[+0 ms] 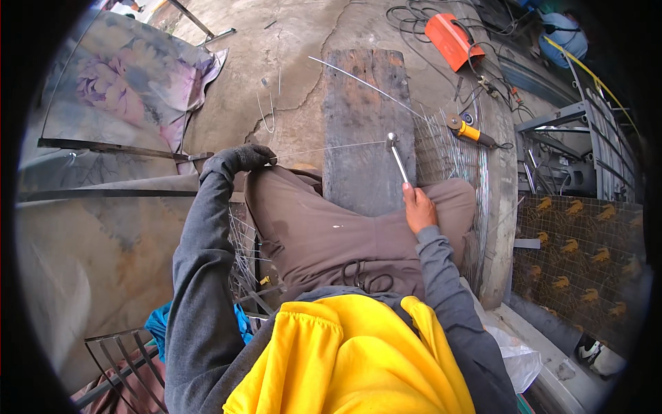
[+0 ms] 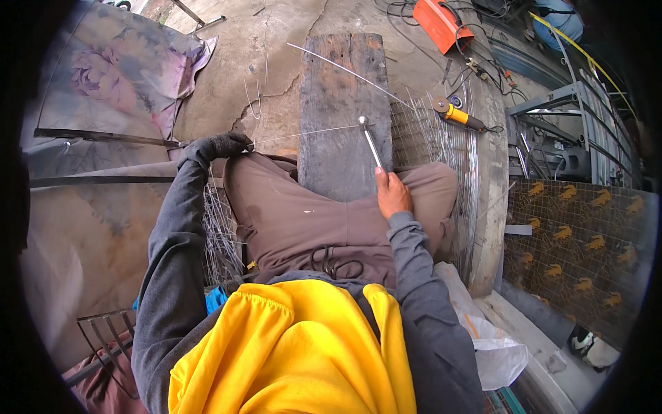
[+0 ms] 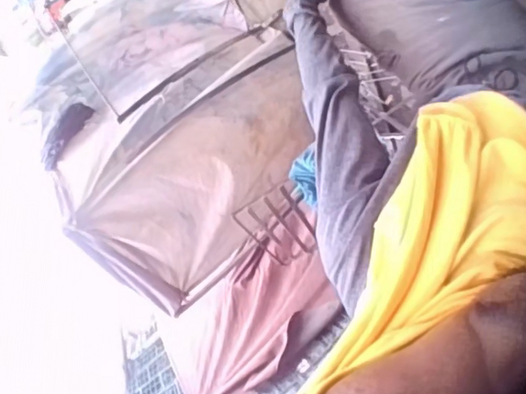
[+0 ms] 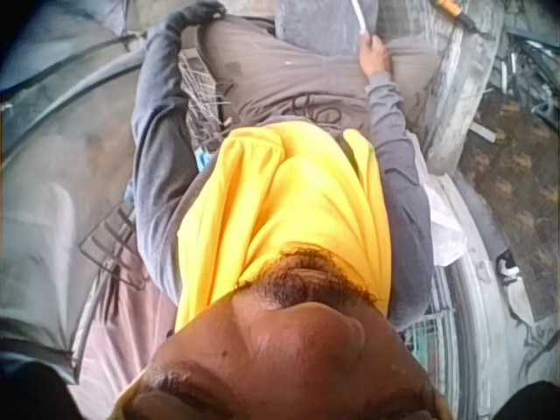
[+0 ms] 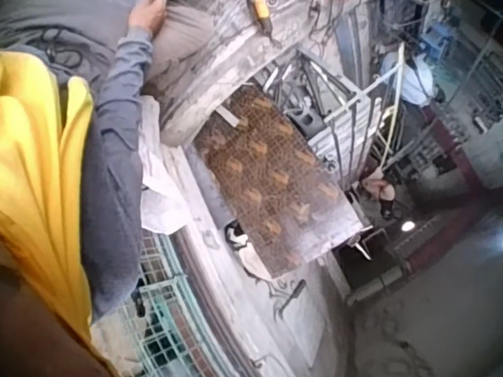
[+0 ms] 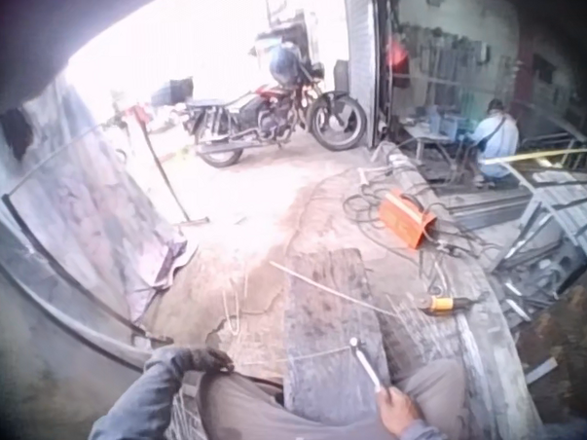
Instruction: Straightening or shaping a thin metal rod using a hammer on a wooden block.
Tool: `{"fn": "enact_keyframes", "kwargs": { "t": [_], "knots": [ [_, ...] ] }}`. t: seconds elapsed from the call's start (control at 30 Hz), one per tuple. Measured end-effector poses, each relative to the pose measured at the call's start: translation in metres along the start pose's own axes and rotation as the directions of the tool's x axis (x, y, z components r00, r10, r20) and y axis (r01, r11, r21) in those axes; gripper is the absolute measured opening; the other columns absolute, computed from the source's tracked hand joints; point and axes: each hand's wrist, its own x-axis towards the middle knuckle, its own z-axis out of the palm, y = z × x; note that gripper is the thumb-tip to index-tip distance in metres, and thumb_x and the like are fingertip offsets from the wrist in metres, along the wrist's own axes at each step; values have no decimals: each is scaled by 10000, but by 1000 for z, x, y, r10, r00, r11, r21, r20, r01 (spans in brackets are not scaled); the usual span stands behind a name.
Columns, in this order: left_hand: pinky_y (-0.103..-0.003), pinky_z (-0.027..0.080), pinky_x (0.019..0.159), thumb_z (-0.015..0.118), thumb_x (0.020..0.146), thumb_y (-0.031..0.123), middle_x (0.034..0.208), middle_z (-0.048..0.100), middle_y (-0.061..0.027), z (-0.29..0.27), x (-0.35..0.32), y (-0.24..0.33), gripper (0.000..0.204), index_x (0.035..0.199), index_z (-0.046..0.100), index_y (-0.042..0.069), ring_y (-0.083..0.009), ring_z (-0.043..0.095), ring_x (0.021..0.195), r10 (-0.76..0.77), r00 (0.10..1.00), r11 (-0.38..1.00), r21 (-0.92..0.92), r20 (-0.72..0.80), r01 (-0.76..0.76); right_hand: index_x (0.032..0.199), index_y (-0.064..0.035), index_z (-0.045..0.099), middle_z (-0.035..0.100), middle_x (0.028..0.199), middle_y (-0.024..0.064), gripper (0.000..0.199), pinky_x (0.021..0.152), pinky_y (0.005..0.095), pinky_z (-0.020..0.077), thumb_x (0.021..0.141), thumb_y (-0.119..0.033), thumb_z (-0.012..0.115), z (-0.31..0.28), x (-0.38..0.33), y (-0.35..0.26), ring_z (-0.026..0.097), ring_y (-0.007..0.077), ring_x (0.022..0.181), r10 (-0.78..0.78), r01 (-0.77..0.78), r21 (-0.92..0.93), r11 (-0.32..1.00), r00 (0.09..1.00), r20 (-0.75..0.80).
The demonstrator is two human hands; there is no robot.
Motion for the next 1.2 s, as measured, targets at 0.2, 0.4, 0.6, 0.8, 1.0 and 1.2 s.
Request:
{"fn": "enact_keyframes", "kwargs": {
  "t": [0.2, 0.4, 0.6, 0.8, 1.0, 1.2],
  "knots": [
    [-278, 461, 734, 574, 864, 119, 892, 613, 11, 1, 4, 6, 214, 1062, 647, 83, -112, 537, 795, -29, 1000, 999, -37, 11, 29, 798, -29, 610, 650, 783, 169, 597, 720, 453, 457, 928, -567, 386, -4, -2, -10, 615, 380, 794, -9, 16, 84, 996, 997, -82],
    [-269, 457, 715, 576, 861, 122, 881, 610, 14, 4, 7, 15, 214, 1059, 648, 87, -106, 531, 776, -80, 996, 995, -62, 25, 82, 817, -28, 577, 644, 776, 180, 535, 696, 459, 455, 945, -519, 407, -14, -8, -44, 609, 395, 751, -74, 109, 157, 982, 974, -215],
    [-260, 452, 696, 578, 858, 125, 869, 606, 18, 0, 3, 18, 213, 1056, 649, 91, -100, 524, 757, -127, 991, 989, -75, 37, 129, 808, -13, 553, 619, 743, 177, 517, 685, 434, 448, 957, -488, 412, -4, 4, -29, 598, 382, 735, -105, 103, -19, 994, 981, -165],
    [-251, 447, 677, 581, 855, 128, 858, 602, 21, 1, 2, 22, 212, 1052, 651, 95, -94, 518, 738, -170, 985, 982, -83, 33, 172, 780, -15, 531, 584, 747, 237, 547, 674, 485, 422, 950, -518, 398, 1, 15, -30, 555, 451, 755, -93, 94, 3, 996, 989, -116],
    [-242, 442, 659, 583, 852, 132, 847, 598, 25, -4, -3, 21, 212, 1049, 652, 99, -88, 511, 719, -213, 976, 973, -82, 48, 216, 786, -7, 556, 619, 749, 203, 557, 691, 461, 438, 951, -515, 397, -3, 16, -35, 591, 412, 762, -34, 27, -122, 992, 998, -50],
    [-233, 437, 640, 585, 849, 135, 835, 594, 28, -14, -21, 15, 211, 1046, 653, 103, -83, 504, 700, -285, 958, 953, -93, 30, 287, 804, -11, 555, 620, 843, 251, 586, 746, 530, 408, 935, -552, 374, -19, -4, -37, 559, 473, 842, -35, 37, 58, 998, 999, -36]
  ]
}}
